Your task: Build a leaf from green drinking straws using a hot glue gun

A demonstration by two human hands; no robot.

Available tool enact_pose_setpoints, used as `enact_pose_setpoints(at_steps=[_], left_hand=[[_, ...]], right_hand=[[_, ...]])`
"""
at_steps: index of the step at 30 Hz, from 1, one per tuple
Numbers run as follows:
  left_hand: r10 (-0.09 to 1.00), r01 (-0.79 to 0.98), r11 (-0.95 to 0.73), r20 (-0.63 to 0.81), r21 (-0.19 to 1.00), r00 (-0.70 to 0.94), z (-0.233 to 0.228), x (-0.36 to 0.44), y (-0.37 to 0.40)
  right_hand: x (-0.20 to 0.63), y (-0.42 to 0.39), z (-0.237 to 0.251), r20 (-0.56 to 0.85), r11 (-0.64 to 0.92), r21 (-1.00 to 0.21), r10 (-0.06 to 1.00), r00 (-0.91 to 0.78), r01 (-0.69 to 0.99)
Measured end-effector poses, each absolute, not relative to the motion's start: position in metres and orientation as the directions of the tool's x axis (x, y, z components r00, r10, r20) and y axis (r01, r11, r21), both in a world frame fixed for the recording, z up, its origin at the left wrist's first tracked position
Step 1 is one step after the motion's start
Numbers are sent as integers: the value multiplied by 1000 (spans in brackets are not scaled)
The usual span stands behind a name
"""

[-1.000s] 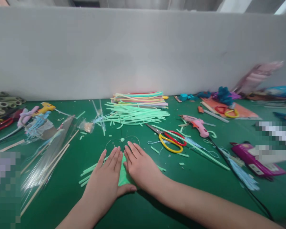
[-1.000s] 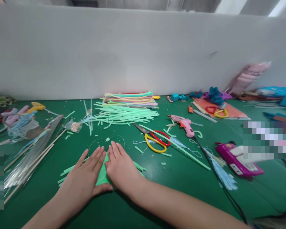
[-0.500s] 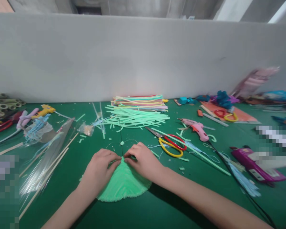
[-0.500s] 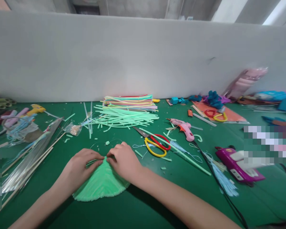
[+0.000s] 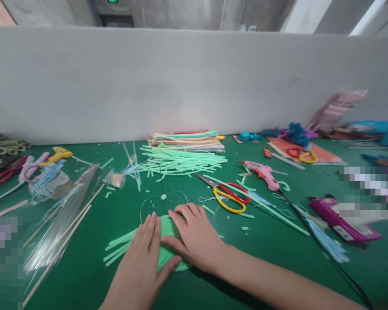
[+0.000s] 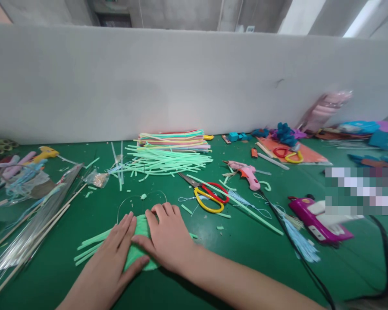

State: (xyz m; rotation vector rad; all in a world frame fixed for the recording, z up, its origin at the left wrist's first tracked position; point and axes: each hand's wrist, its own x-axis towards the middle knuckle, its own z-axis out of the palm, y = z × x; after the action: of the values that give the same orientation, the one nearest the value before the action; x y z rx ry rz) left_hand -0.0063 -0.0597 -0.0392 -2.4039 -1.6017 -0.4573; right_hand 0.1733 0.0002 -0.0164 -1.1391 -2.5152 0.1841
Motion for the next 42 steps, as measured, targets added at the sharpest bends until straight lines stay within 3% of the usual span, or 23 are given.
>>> enact_pose_setpoints(at_steps=[3, 8, 18, 23, 31, 36, 40, 42], left_hand=[[808, 916, -384, 438, -113, 393, -47, 2, -69], [799, 913, -373, 445, -163, 405, -49, 4, -66], [766, 882, -436, 442, -177, 467, -37, -14, -71], [836, 961, -272, 480, -58, 265, -4, -53, -64], [779, 889, -422, 429, -181, 457, -34, 12, -24], [718, 836, -514, 436, -192, 542, -52, 17, -5], [679, 824, -524, 477, -216, 557, -65, 10, 2], [730, 893, -424, 526, -153, 437, -76, 12, 1]], right_hand=[[171, -9, -22, 300, 663, -203, 742, -599, 720], [168, -14, -29, 311, 676, -144, 725, -615, 723], [175, -18, -35, 359, 720, -177, 682, -637, 671], [184, -5, -21, 389, 725, -182, 674, -629, 664], [201, 28, -19, 496, 596, -414, 781, -379, 688], [204, 27, -20, 443, 585, -530, 808, -388, 613], [207, 34, -22, 369, 554, -594, 832, -414, 584], [209, 40, -28, 331, 513, -624, 857, -395, 589]])
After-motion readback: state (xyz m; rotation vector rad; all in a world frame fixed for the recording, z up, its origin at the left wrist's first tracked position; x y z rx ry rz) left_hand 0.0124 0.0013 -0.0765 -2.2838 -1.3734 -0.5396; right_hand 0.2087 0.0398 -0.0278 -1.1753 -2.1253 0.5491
